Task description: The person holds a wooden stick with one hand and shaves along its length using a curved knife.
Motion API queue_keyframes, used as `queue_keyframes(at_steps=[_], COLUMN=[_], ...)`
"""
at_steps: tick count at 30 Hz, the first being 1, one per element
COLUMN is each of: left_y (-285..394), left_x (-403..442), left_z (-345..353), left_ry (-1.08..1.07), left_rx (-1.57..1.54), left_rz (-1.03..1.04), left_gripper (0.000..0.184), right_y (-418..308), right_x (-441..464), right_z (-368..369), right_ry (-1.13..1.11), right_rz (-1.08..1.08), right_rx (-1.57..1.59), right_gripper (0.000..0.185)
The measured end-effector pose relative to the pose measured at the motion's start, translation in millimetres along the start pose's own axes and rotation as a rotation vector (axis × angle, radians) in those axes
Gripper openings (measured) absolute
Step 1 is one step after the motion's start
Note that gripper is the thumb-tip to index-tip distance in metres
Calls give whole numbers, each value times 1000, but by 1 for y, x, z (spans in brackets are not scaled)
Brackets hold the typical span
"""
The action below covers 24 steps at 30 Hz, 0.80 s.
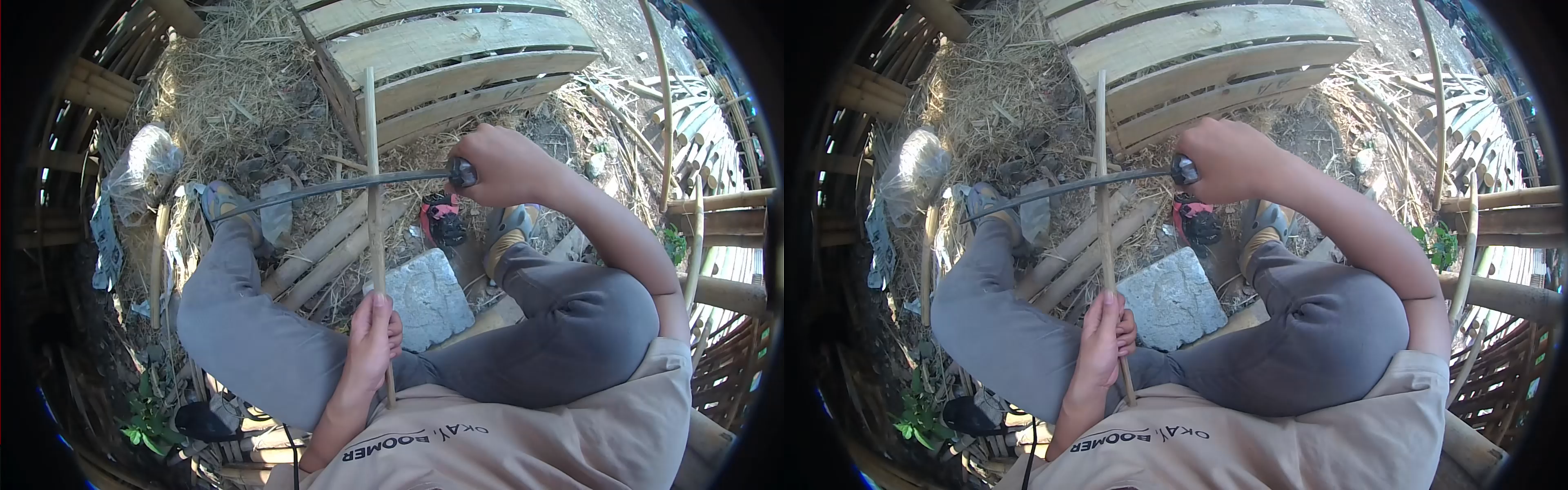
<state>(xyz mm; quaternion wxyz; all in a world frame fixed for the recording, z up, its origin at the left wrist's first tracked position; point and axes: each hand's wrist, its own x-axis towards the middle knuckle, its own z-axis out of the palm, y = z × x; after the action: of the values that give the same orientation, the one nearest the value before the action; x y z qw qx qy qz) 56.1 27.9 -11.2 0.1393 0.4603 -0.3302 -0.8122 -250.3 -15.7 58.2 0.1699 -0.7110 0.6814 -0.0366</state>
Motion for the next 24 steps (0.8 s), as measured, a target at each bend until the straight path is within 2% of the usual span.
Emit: queue_keyframes(at_steps=[1, 4, 8, 12, 14, 15, 17, 19, 21, 24], left_y=[-2, -8, -15, -14, -17, -15, -15, -11, -8, -6], left_x=[-2, -3, -2, 0, 4, 2, 1, -3, -3, -2], left_z=[-1, 0, 6, 7, 11, 15, 21, 15, 21, 18], left_ry=[-11, -6, 75, 75, 174, 217, 204, 140, 173, 124], left_rx=[11, 51, -16, 62, 139, 169, 76, -17, -42, -102], left_rz=[-42, 7, 54, 94, 137, 136, 103, 86, 76, 43], left_gripper=[34, 34, 33, 33, 34, 33, 32, 32, 33, 35], right_y=[0, 0, 5, 8, 10, 8, 8, -4, -10, -6], right_x=[-2, -4, -9, -12, -13, -13, -9, -18, -16, -9], right_z=[3, 4, 10, 14, 14, 11, -3, -16, -19, -15], right_ry=[-10, -43, 1, 69, 100, 80, 59, 98, 89, 10], right_rz=[6, 51, 4, -30, -60, -62, -85, -68, -41, 6], right_rx=[-24, -3, -5, -84, -78, -68, -73, -137, -151, -108], right_gripper=[23, 27, 28, 29, 29, 23, 12, 11, 11, 12])
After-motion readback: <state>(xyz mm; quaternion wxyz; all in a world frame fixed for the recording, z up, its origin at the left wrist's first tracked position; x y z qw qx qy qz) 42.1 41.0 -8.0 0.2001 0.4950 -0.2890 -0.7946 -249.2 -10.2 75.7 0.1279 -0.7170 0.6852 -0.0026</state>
